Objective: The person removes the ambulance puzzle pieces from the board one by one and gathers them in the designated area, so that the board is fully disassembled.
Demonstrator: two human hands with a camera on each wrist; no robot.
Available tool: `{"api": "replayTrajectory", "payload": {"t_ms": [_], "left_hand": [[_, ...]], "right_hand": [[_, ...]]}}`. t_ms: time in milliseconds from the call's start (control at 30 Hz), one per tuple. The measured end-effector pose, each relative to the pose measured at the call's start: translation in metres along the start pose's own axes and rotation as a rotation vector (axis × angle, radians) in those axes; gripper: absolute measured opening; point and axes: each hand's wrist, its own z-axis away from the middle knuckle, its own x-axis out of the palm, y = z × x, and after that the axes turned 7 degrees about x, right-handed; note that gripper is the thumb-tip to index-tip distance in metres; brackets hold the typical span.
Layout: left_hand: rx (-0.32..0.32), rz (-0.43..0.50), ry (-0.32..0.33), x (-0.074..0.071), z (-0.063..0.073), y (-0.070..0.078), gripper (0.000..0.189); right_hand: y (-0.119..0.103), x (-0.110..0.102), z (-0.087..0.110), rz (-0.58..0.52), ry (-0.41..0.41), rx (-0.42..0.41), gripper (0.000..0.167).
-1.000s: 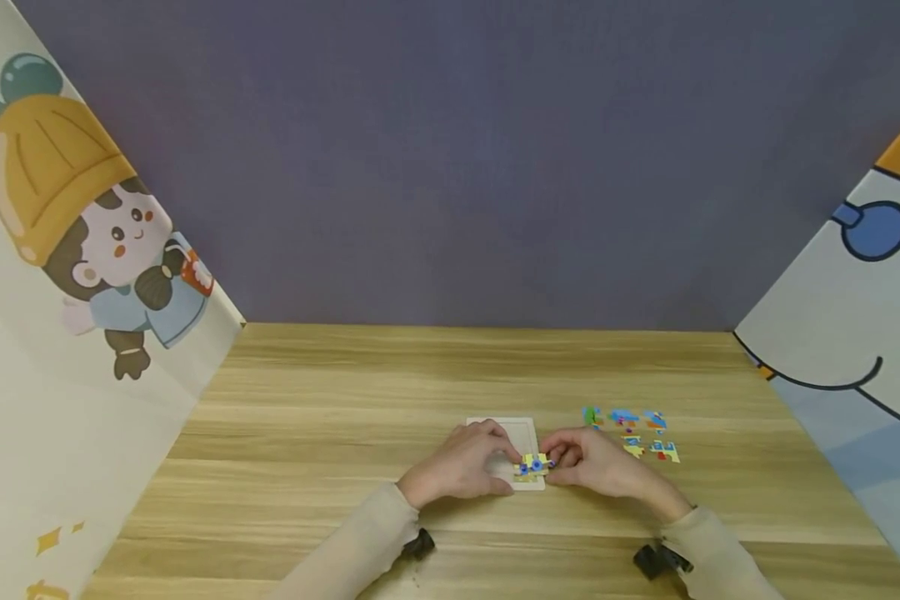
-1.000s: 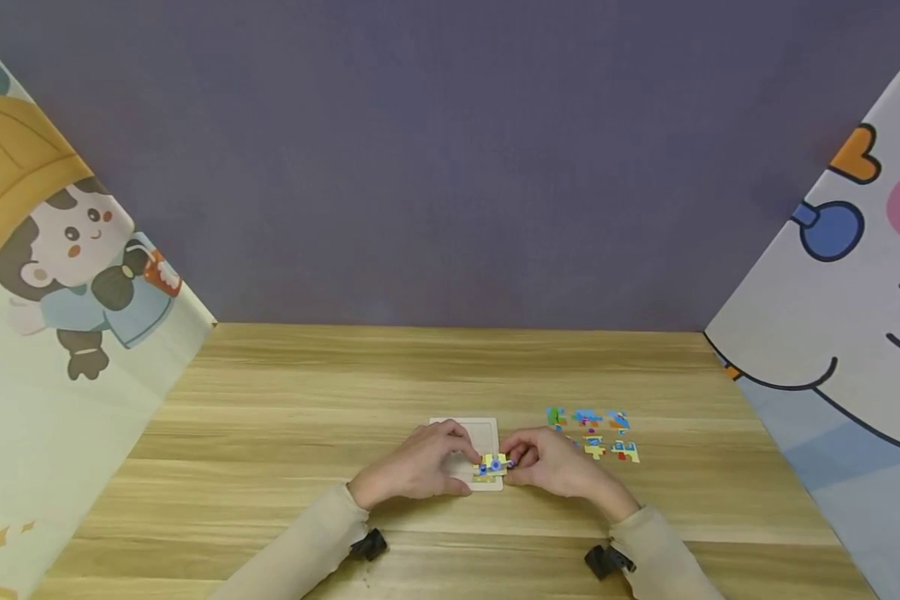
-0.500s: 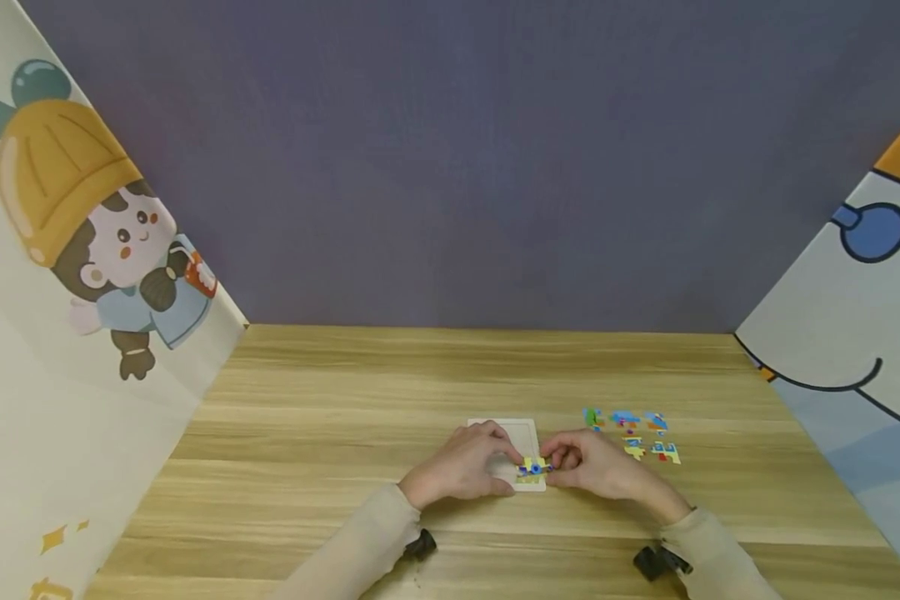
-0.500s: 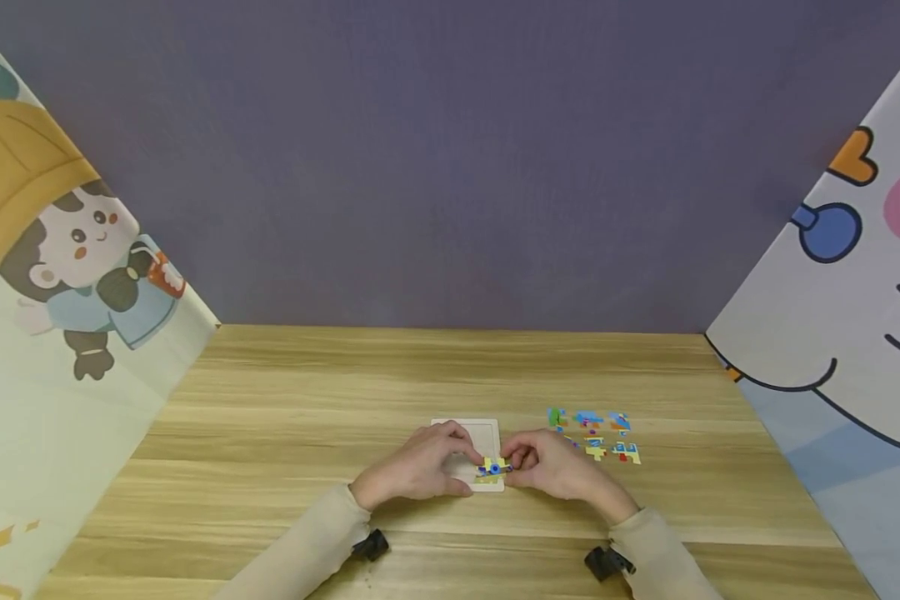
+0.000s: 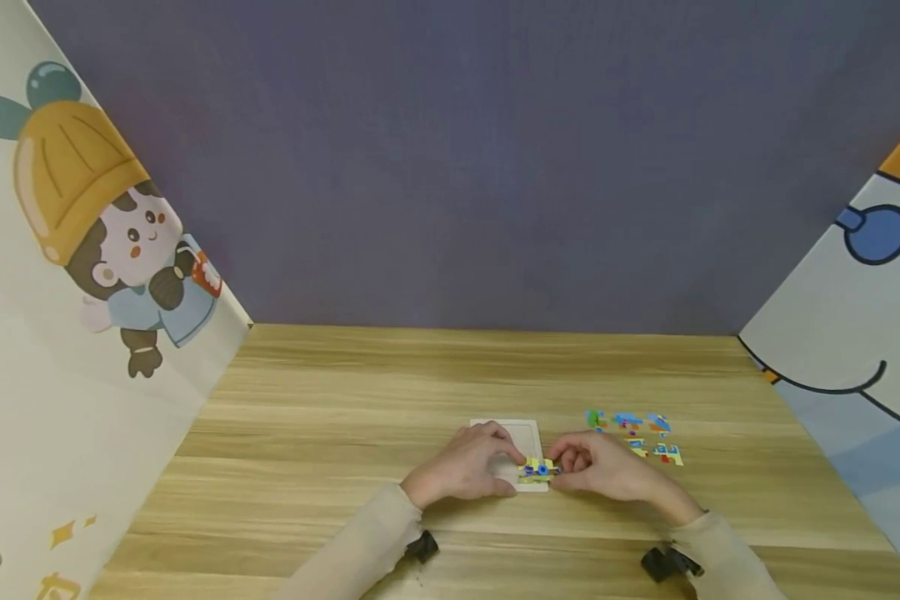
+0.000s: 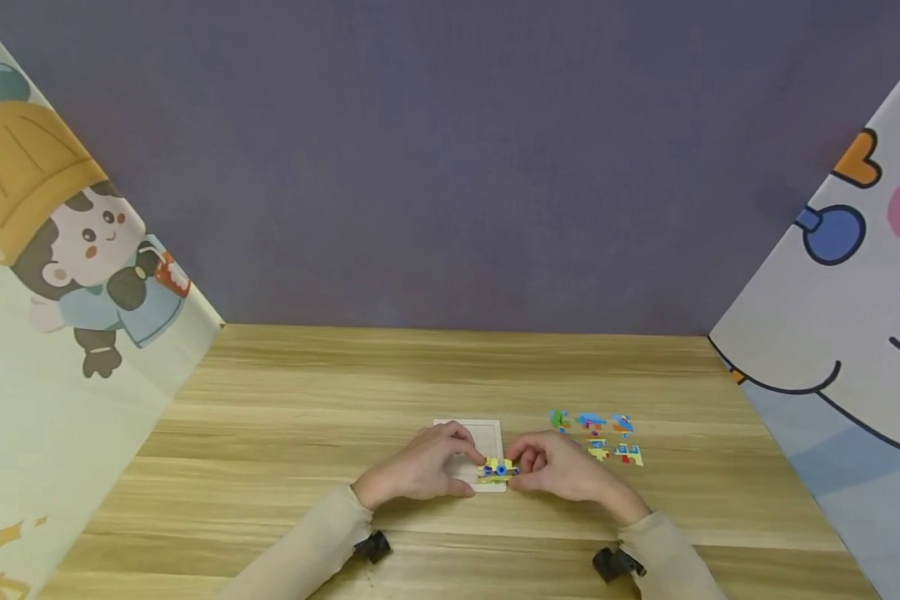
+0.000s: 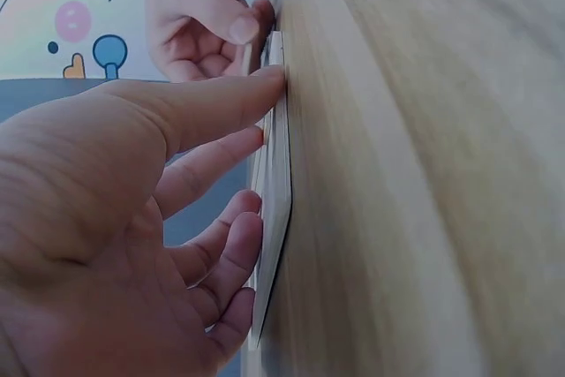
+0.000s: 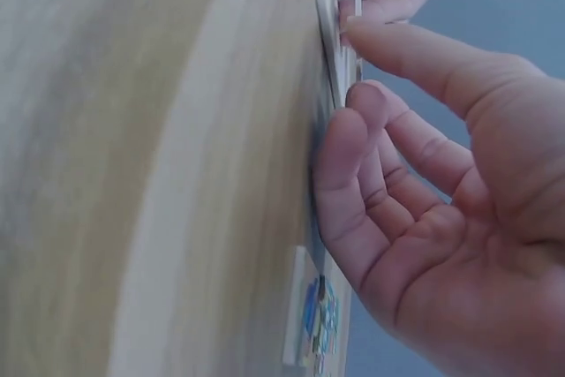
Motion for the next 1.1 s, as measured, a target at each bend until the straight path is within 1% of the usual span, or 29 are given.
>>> {"api": "replayTrajectory", "payload": {"t_ms": [200,400,567,667,833,967,1100], "left_hand": [[-0.003,0.001,0.015,-0.001,-0.002,-0.001,0.041],[-0.010,0.014,0.012,0.000,-0.005,-0.003,0.040],[-0.018,0.033,0.013,0.000,-0.006,-0.003,0.038],[-0.019,0.036,0.017,0.001,-0.007,-0.003,0.038],[-0.024,0.035,0.018,0.001,-0.010,-0.004,0.038],[-0.032,0.040,0.017,0.000,-0.011,-0.005,0.037],[-0.028,0.043,0.018,-0.001,-0.013,-0.005,0.038]], "right_hand": [[0.004,-0.014,0.005,-0.006,0.001,0.001,0.032],[0.013,-0.032,0.017,-0.050,0.027,-0.003,0.034],[0.026,-0.048,0.031,-0.050,0.069,-0.047,0.034],[0.035,-0.057,0.040,-0.033,0.100,-0.048,0.033],[0.049,-0.069,0.052,-0.019,0.121,0.018,0.035],[0.061,-0.077,0.059,-0.022,0.128,0.073,0.037],[0.072,-0.082,0.066,-0.021,0.135,0.108,0.036]]}}
